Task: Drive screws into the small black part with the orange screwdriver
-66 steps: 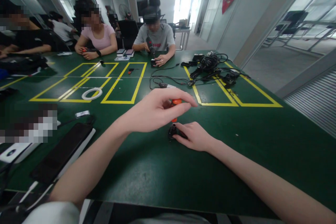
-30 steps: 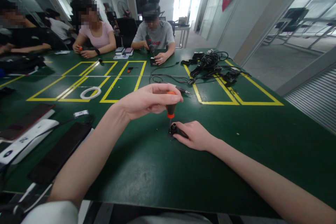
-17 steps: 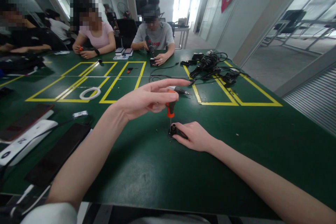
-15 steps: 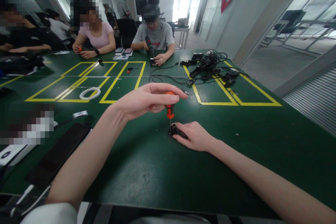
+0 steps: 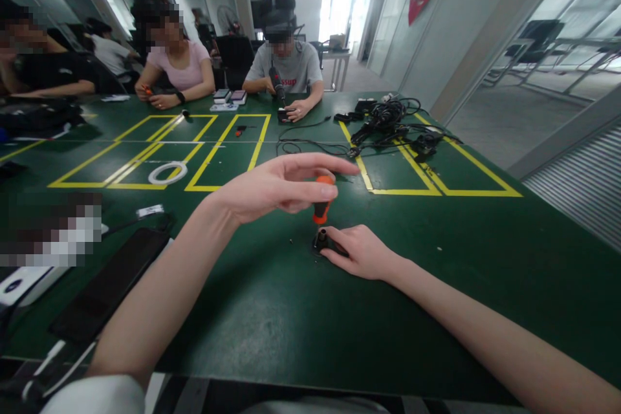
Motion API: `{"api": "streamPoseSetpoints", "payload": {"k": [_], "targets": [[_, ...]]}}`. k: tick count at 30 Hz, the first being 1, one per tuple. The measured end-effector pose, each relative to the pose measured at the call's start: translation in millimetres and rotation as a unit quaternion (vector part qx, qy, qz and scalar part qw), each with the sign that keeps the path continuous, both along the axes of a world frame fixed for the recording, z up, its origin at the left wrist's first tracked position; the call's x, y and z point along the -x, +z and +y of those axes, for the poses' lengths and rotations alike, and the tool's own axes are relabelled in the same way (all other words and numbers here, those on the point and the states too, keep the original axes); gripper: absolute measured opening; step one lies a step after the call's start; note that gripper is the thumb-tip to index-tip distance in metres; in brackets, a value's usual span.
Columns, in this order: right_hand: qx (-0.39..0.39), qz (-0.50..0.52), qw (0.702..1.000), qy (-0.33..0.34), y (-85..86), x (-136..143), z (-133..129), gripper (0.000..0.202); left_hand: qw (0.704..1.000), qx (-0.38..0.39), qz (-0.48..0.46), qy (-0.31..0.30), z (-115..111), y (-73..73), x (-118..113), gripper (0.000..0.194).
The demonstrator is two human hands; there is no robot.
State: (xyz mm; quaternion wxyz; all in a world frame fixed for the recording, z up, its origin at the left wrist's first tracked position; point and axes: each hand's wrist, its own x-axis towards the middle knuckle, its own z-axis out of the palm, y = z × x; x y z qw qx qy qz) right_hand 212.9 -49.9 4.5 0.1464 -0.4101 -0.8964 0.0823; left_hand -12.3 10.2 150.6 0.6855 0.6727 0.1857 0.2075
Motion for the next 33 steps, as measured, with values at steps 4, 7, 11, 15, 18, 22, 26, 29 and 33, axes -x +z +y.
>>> {"api": "streamPoseSetpoints", "payload": {"k": [4,7,11,15,18,22,26,29,33], "targets": [[0.001,0.0,1.0,0.001,1.0,0.1,-0.6,0.023,1.0,0.014,0.008,0.003,2.2,0.5,-1.2,0.028],[0.002,0.001,1.0,0.002,1.0,0.0,-0.7,0.022,0.999,0.047,-0.006,-0.018,4.2,0.1,-1.7,0.032],[0.002,0.004,1.0,0.003,0.6,-0.2,-0.5,0.022,0.997,0.062,0.0,-0.036,2.8,0.8,-0.9,0.03],[-0.001,0.007,1.0,0.003,-0.1,-0.5,-0.4,0.022,1.0,0.027,-0.003,0.002,-0.9,0.9,-1.3,0.04],[-0.003,0.009,1.0,0.005,-0.6,-0.9,-0.2,0.023,0.999,0.019,-0.01,0.042,0.1,-0.6,-2.8,0.029],[-0.003,0.01,1.0,0.007,-0.6,-1.0,0.0,0.024,0.998,0.059,-0.002,0.007,5.1,-1.6,-3.0,0.033],[-0.003,0.008,1.0,0.004,0.0,-0.5,-0.2,0.024,0.995,0.088,-0.004,-0.038,6.0,-1.6,-2.1,0.034],[-0.002,0.005,1.0,0.002,0.1,-0.6,-0.6,0.025,0.998,0.059,-0.011,-0.019,2.5,-1.1,-2.6,0.034],[0.0,0.006,1.0,0.0,0.0,-1.4,-0.9,0.026,0.997,-0.03,0.004,0.071,-6.1,0.5,-6.3,0.036]]}}
